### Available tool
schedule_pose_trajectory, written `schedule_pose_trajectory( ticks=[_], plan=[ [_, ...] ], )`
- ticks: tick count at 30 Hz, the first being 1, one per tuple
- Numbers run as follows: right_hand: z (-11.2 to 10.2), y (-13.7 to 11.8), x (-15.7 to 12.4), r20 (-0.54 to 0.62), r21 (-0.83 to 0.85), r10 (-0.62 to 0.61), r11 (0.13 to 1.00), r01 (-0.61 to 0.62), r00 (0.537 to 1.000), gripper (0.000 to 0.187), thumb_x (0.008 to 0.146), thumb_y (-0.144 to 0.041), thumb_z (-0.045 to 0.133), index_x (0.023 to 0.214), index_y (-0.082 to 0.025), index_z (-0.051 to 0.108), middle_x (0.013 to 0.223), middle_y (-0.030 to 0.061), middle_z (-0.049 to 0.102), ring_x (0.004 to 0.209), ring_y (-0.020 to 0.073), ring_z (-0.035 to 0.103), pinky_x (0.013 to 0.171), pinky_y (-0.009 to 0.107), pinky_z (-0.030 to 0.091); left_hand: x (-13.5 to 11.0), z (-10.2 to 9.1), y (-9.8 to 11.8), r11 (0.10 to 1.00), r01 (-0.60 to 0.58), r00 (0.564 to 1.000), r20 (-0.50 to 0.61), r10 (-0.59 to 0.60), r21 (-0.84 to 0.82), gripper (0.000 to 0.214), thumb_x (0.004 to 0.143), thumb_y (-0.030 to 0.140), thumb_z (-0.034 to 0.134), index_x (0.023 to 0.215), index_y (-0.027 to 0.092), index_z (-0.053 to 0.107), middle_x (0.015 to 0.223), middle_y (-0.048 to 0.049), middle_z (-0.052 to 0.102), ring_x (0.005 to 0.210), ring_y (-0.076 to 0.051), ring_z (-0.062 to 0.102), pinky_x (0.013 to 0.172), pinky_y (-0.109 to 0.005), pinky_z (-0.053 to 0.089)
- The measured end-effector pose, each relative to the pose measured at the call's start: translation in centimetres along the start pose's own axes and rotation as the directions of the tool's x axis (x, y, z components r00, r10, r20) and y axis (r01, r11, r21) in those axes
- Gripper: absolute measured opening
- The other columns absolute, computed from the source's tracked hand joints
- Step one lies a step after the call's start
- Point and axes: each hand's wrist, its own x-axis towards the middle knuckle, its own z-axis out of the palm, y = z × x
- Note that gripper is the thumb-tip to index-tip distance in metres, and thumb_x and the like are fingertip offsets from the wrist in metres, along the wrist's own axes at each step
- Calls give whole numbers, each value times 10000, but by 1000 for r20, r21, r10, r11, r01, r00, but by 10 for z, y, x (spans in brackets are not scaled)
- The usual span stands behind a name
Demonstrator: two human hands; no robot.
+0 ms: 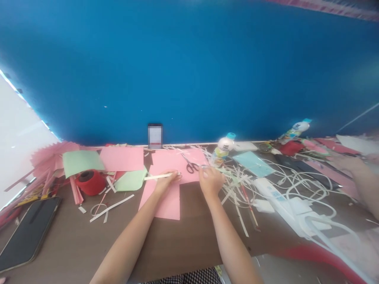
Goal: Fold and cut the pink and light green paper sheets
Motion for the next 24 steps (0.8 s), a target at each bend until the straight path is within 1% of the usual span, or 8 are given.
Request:
schedule_pose_trajectory(
  ticks=[3, 5, 9, 14, 16, 19, 21, 24],
  plan=[
    [-3, -1, 2, 34, -44, 25, 999, -24, 999, 258, 777, -365, 503, 899, -165, 612, 856, 131, 604, 899, 293, 482, 838, 483, 254, 2, -2, -4, 999, -13, 1000, 28, 11, 42, 288, 589, 305, 740, 744, 109, 597, 785, -88, 658, 743, -193, 639, 777, -361, 484],
    [-3, -10, 0, 104, 49, -5, 999, -1, 995, 269, 785, -362, 491, 944, -170, 592, 952, 136, 591, 971, 304, 460, 877, 517, 223, 2, -3, -4, 995, -41, 998, 44, 37, 93, 278, 597, 319, 729, 736, 116, 599, 760, -79, 653, 707, -176, 631, 747, -344, 484],
    [-1, -35, -9, 347, 477, -180, 879, -8, 921, 201, 827, -335, 430, 817, -198, 576, 842, 47, 617, 859, 209, 539, 859, 417, 343, 0, -4, -1, 954, -154, 985, 116, 127, 258, 224, 644, 333, 684, 688, 125, 613, 654, -30, 608, 602, -123, 576, 644, -272, 461],
    [1, -48, -19, 547, 675, -164, 667, -316, 821, 244, 821, -389, 438, 763, -192, 568, 749, 26, 605, 704, 168, 579, 585, 271, 459, -2, -4, -1, 943, -162, 984, 117, 133, 291, 230, 639, 331, 684, 726, 129, 617, 682, -31, 607, 614, -128, 561, 628, -264, 443],
    [3, -46, -21, 530, 670, -97, 657, -346, 842, 258, 808, -399, 452, 724, -184, 569, 728, 25, 602, 691, 165, 578, 578, 261, 454, 0, -2, -4, 965, -95, 994, 81, 77, 245, 291, 638, 352, 684, 807, 128, 611, 739, -50, 618, 638, -135, 569, 642, -272, 447],
    [8, -38, -21, 416, 617, 115, 693, -373, 902, 282, 802, -414, 447, 716, -174, 567, 704, 28, 610, 679, 169, 570, 616, 277, 442, 6, 2, -3, 997, -2, 1000, 3, 1, 74, 376, 680, 409, 635, 930, 138, 563, 804, -70, 617, 607, -112, 558, 618, -265, 444],
    [12, -31, -19, 326, 590, 250, 700, -403, 912, 290, 811, -413, 423, 752, -169, 567, 732, 41, 616, 710, 180, 569, 648, 297, 438, 8, 5, 9, 996, -82, 983, -166, 78, -21, 359, 709, 410, 602, 970, 176, 527, 861, -56, 609, 582, -81, 537, 589, -234, 429],
    [17, -24, -16, 204, 598, 301, 715, -362, 932, 234, 815, -363, 420, 791, -167, 545, 841, 78, 606, 833, 204, 562, 718, 335, 437, -2, 10, 45, 925, -374, 829, -423, 367, 69, 281, 749, 314, 572, 1014, 239, 513, 933, -16, 583, 656, -62, 539, 630, -201, 424]
  ],
)
